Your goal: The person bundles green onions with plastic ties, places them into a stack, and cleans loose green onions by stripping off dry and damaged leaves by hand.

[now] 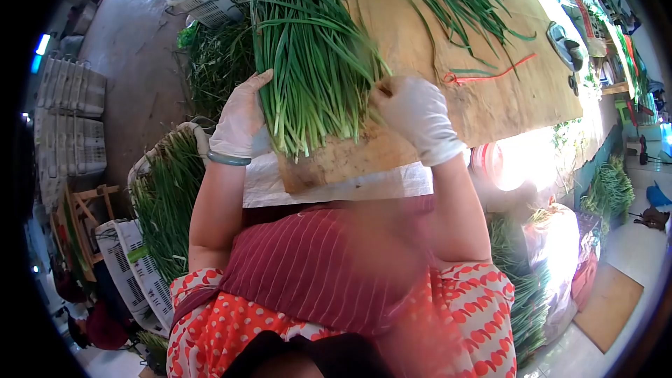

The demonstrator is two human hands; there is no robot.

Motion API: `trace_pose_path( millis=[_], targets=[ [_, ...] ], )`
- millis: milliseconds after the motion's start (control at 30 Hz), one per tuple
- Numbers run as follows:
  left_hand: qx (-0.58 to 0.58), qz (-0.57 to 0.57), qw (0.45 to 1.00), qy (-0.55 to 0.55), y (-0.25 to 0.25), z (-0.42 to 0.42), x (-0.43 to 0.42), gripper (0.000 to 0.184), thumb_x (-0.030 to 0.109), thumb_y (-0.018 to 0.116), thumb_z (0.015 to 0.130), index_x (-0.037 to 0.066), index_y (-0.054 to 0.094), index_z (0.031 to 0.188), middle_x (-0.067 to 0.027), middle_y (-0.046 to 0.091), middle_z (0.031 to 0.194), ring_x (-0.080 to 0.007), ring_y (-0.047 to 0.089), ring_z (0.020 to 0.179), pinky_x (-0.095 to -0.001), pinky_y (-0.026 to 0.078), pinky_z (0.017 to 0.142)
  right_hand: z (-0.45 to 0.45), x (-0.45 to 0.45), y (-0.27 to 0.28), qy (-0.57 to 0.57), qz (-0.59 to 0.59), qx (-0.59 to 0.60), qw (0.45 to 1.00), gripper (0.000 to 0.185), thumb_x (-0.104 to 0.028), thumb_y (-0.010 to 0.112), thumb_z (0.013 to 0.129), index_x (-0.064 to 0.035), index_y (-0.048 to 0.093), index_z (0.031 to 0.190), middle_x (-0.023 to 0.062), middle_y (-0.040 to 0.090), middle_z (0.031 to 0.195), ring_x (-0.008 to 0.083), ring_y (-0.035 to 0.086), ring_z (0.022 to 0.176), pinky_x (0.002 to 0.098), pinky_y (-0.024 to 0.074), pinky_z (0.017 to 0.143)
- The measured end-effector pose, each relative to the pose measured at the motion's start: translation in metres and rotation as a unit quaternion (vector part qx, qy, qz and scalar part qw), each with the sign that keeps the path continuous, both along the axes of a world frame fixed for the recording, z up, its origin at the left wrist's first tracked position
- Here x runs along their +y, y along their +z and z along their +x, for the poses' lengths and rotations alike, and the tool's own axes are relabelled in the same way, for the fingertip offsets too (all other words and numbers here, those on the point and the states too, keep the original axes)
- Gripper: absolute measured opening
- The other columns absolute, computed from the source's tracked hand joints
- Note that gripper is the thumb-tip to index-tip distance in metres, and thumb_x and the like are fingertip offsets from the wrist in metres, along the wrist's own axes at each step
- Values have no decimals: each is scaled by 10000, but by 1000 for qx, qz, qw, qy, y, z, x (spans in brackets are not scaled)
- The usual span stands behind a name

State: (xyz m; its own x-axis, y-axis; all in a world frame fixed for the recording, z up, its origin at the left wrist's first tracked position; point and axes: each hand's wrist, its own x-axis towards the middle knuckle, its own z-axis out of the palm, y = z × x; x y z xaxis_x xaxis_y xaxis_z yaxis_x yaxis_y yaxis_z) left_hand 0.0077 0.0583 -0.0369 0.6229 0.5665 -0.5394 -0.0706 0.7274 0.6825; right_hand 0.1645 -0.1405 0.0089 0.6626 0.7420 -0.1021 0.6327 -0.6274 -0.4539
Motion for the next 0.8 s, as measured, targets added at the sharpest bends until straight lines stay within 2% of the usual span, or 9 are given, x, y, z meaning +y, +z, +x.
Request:
trace_pose_path(
  millis=[100, 200, 267, 400, 533, 667, 733, 767, 800],
  targets=[
    [-16, 2, 1000, -8, -6, 1, 3, 159, 109, 578, 838, 47, 559, 984, -61, 590, 957, -190, 580, 858, -336, 491, 785, 3, -13, -4, 24, -41, -62, 997, 270, -327, 559, 803, -97, 654, 908, 143, 642, 818, 317, 616, 755, 421, 476, 673],
    [-9, 11, 1000, -4, -3, 2, 1, 162, 114, 567, 844, 44, 563, 990, -68, 593, 958, -188, 580, 861, -330, 490, 780, -6, -9, -1, -9, 103, -101, 990, 285, -335, 580, 794, -73, 641, 891, 139, 638, 807, 313, 615, 761, 417, 474, 667],
    [-12, 18, 1000, -13, -2, 0, 0, 163, 116, 557, 849, 42, 566, 993, -68, 595, 960, -188, 580, 861, -327, 490, 780, -22, -4, 3, 32, 21, 2, 999, 273, -314, 616, 773, -69, 625, 893, 141, 629, 799, 294, 616, 776, 406, 473, 667],
    [-34, 27, 999, -33, -10, 1, 4, 171, 124, 531, 861, 37, 572, 1001, -67, 600, 965, -188, 581, 867, -324, 489, 782, -19, -1, -40, 62, 20, -177, 982, 262, -229, 673, 711, -119, 605, 938, 109, 602, 912, 282, 603, 799, 402, 470, 661],
    [2, 39, 999, -8, 0, 3, -3, 179, 118, 529, 860, 35, 568, 1013, -67, 599, 975, -186, 578, 884, -327, 487, 792, -18, -8, -31, 61, 23, -231, 971, 258, -240, 660, 709, -126, 602, 934, 101, 591, 916, 264, 599, 783, 389, 469, 636],
    [3, 15, 1000, -11, -1, 2, -3, 195, 108, 528, 858, 27, 561, 1033, -70, 597, 992, -189, 574, 907, -323, 476, 816, -15, 3, -41, 70, -47, -239, 967, 270, -274, 635, 731, -130, 615, 958, 109, 583, 933, 241, 601, 809, 381, 465, 644],
    [-5, 22, 1000, -10, 1, 3, -1, 199, 103, 530, 857, 25, 559, 1037, -70, 597, 996, -190, 572, 912, -323, 474, 823, -13, 8, -38, 73, -125, -170, 975, 306, -313, 613, 768, -105, 610, 992, 128, 595, 920, 265, 605, 823, 391, 461, 658],
    [-6, 19, 1000, -9, 0, 2, -2, 200, 99, 532, 855, 27, 559, 1039, -70, 597, 996, -194, 573, 910, -325, 477, 819, -8, 7, -32, 76, -120, -175, 974, 306, -313, 613, 768, -105, 610, 992, 128, 595, 920, 265, 605, 823, 391, 461, 658],
    [-7, 16, 1000, -8, -2, 2, -2, 201, 95, 534, 853, 29, 559, 1042, -70, 597, 996, -197, 574, 909, -327, 481, 815, -1, 3, -22, 52, 9, -109, 993, 310, -311, 604, 788, -80, 606, 994, 146, 604, 915, 293, 605, 820, 397, 466, 680]
  ],
)
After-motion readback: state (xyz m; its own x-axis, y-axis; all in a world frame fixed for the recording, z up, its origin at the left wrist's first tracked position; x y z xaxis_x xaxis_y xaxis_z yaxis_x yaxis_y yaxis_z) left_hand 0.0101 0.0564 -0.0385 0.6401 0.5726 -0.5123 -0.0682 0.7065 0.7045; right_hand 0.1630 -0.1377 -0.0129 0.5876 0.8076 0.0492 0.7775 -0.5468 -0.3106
